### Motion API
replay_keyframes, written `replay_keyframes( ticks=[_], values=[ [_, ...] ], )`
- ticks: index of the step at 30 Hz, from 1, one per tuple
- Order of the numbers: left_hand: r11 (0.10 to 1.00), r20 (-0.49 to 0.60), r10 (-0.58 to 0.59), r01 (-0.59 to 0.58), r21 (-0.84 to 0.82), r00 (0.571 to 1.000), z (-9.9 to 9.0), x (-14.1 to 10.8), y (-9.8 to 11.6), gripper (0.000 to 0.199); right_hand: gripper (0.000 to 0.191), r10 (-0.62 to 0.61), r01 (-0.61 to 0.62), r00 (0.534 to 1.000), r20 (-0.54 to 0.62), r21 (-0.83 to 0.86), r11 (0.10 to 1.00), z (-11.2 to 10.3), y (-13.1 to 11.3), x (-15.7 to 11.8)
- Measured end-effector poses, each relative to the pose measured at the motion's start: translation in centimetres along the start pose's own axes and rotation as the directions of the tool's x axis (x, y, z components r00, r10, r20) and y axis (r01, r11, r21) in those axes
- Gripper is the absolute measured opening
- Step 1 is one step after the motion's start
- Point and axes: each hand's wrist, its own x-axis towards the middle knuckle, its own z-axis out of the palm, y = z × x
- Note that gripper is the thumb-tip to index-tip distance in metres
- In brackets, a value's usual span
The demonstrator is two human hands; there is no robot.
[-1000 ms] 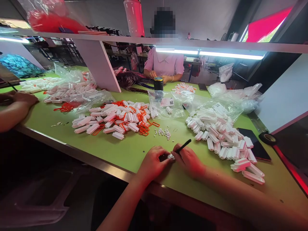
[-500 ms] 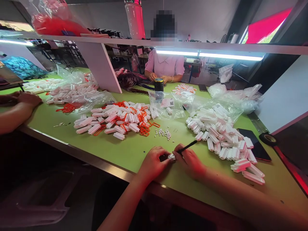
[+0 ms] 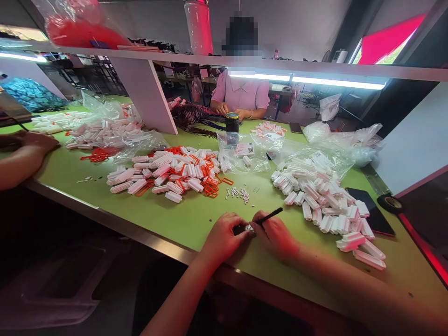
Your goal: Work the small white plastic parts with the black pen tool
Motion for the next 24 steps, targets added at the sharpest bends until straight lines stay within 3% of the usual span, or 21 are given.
replay_keyframes(
  ticks=[8, 16, 24],
  values=[
    [0.999, 0.005, 0.011, -0.011, 0.037, 1.000, 0.2, 0.0, -0.7, 0.003, 0.020, -0.037, 0.050, 0.996, 0.075, -0.176, 0.983, 0.6, -0.8, 1.0],
    [1.000, -0.022, 0.008, -0.008, -0.002, 1.000, 0.1, 0.0, -0.1, 0.009, 0.018, -0.004, 0.012, 0.995, -0.095, 0.088, 0.996, 0.4, 0.2, -0.2],
    [1.000, -0.010, 0.003, -0.003, -0.005, 1.000, 0.0, 0.0, 0.0, 0.013, 0.017, 0.017, -0.015, 0.999, -0.042, 0.060, 0.998, 0.3, 0.0, 0.1]
  ],
)
